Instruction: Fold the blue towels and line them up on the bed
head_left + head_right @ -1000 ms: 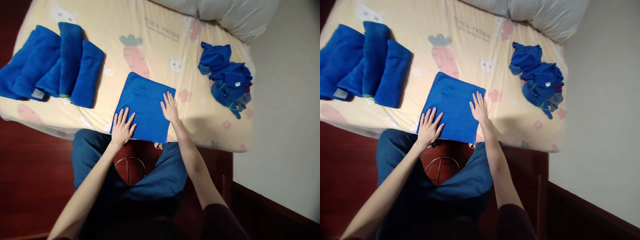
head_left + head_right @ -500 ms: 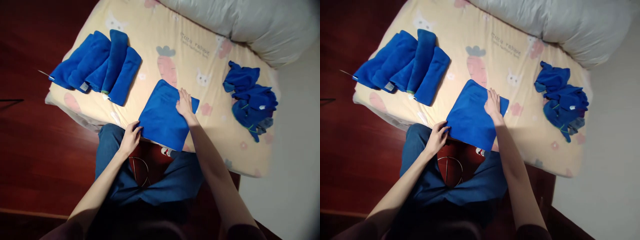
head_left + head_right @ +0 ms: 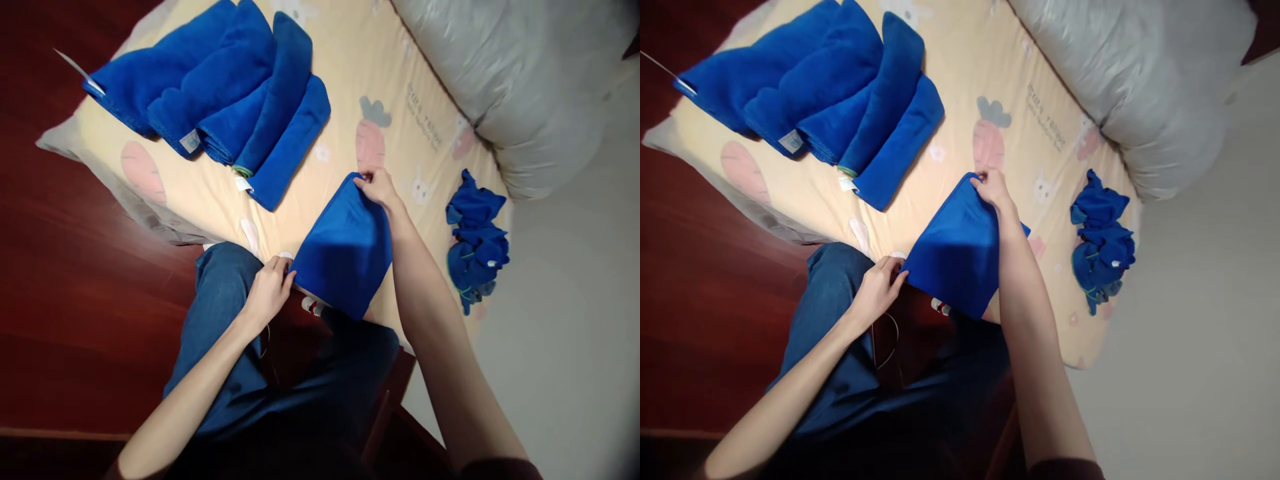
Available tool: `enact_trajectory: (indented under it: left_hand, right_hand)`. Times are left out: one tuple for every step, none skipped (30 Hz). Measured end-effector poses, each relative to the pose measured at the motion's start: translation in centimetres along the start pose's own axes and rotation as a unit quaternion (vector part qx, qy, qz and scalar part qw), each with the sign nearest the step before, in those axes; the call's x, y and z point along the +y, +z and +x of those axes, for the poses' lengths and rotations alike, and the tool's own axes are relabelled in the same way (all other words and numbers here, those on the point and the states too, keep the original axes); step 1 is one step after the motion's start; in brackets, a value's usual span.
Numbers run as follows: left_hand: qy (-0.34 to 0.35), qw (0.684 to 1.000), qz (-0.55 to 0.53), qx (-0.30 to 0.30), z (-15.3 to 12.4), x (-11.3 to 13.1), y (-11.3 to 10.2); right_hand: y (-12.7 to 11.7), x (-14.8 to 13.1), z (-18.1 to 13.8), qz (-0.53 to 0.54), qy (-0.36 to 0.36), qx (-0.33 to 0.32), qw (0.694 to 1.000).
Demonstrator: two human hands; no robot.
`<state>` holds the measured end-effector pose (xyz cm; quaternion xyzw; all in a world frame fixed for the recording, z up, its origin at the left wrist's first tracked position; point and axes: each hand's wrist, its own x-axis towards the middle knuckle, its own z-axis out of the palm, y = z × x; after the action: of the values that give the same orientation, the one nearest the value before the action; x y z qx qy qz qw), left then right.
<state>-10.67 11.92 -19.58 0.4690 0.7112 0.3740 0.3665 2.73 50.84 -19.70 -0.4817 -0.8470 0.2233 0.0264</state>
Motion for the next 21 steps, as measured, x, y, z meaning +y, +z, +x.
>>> enact_trajectory:
  left_hand:
    - [-0.001, 1.000, 0.000, -0.006, 0.0, 0.0, -0.1]
    - [-0.003, 1.000, 0.001, -0.013, 0.0, 0.0, -0.2]
    - [-0.004, 1.000, 0.003, -0.019, 0.0, 0.0, -0.3]
    - [-0.005, 1.000, 0.005, -0.023, -0.1, 0.0, -0.4]
    - [-0.006, 1.000, 0.004, -0.025, -0.1, 0.1, -0.4]
    - [-0.006, 1.000, 0.003, -0.025, -0.1, 0.1, -0.5]
    - [-0.007, 1.000, -0.001, -0.023, -0.1, 0.1, -0.6]
    - [-0.008, 1.000, -0.007, -0.020, -0.1, 0.2, -0.6]
    - [-0.009, 1.000, -0.012, -0.016, 0.0, 0.2, -0.6]
    - [-0.010, 1.000, -0.017, -0.012, 0.0, 0.2, -0.6]
    - [-0.011, 1.000, -0.021, -0.009, 0.2, 0.3, -0.6]
    - [-0.012, 1.000, -0.023, -0.006, 0.3, 0.3, -0.6]
    - [-0.013, 1.000, -0.023, -0.003, 0.5, 0.3, -0.5]
    - [-0.015, 1.000, -0.019, -0.002, 0.7, 0.3, -0.5]
    - [-0.018, 1.000, -0.013, 0.000, 0.9, 0.3, -0.5]
    - [-0.022, 1.000, -0.005, 0.003, 1.1, 0.3, -0.5]
    - [-0.025, 1.000, 0.005, 0.008, 1.2, 0.4, -0.5]
    - [-0.028, 0.999, 0.016, 0.013, 1.3, 0.4, -0.5]
    - [-0.032, 0.999, 0.028, 0.016, 1.4, 0.5, -0.5]
    - [-0.037, 0.998, 0.041, 0.017, 1.4, 0.6, -0.6]
    - [-0.044, 0.997, 0.057, 0.013, 1.4, 0.8, -0.6]
  right_hand:
    - [-0.2, -0.2, -0.1, 0.034, 0.014, 0.000, 0.999]
    - [-0.3, -0.4, -0.2, 0.071, 0.028, 0.000, 0.997]
    - [-0.4, -0.7, -0.3, 0.109, 0.042, 0.000, 0.993]
    - [-0.5, -1.1, -0.4, 0.143, 0.054, -0.001, 0.988]
    - [-0.5, -1.5, -0.4, 0.169, 0.062, 0.001, 0.984]
    - [-0.4, -1.9, -0.4, 0.188, 0.065, 0.007, 0.980]
    - [-0.3, -2.3, -0.4, 0.198, 0.065, 0.016, 0.978]
    - [-0.1, -2.5, -0.2, 0.202, 0.061, 0.029, 0.977]
    - [0.1, -2.7, 0.0, 0.200, 0.056, 0.044, 0.977]
    - [0.3, -2.8, 0.3, 0.195, 0.051, 0.057, 0.978]
    - [0.6, -2.9, 0.7, 0.185, 0.045, 0.070, 0.979]
    - [0.9, -2.9, 1.1, 0.172, 0.040, 0.080, 0.981]
    - [1.1, -2.8, 1.5, 0.154, 0.033, 0.089, 0.983]
    - [1.4, -2.8, 1.8, 0.132, 0.028, 0.098, 0.986]
    - [1.5, -2.8, 2.1, 0.106, 0.024, 0.107, 0.988]
    - [1.6, -2.9, 2.4, 0.077, 0.021, 0.114, 0.990]
    - [1.7, -3.1, 2.5, 0.048, 0.018, 0.118, 0.992]
    - [1.7, -3.4, 2.5, 0.019, 0.017, 0.119, 0.993]
    - [1.7, -3.9, 2.3, -0.009, 0.016, 0.119, 0.993]
    - [1.8, -4.5, 1.9, -0.035, 0.016, 0.124, 0.992]
    - [1.9, -5.2, 1.3, -0.060, 0.017, 0.135, 0.989]
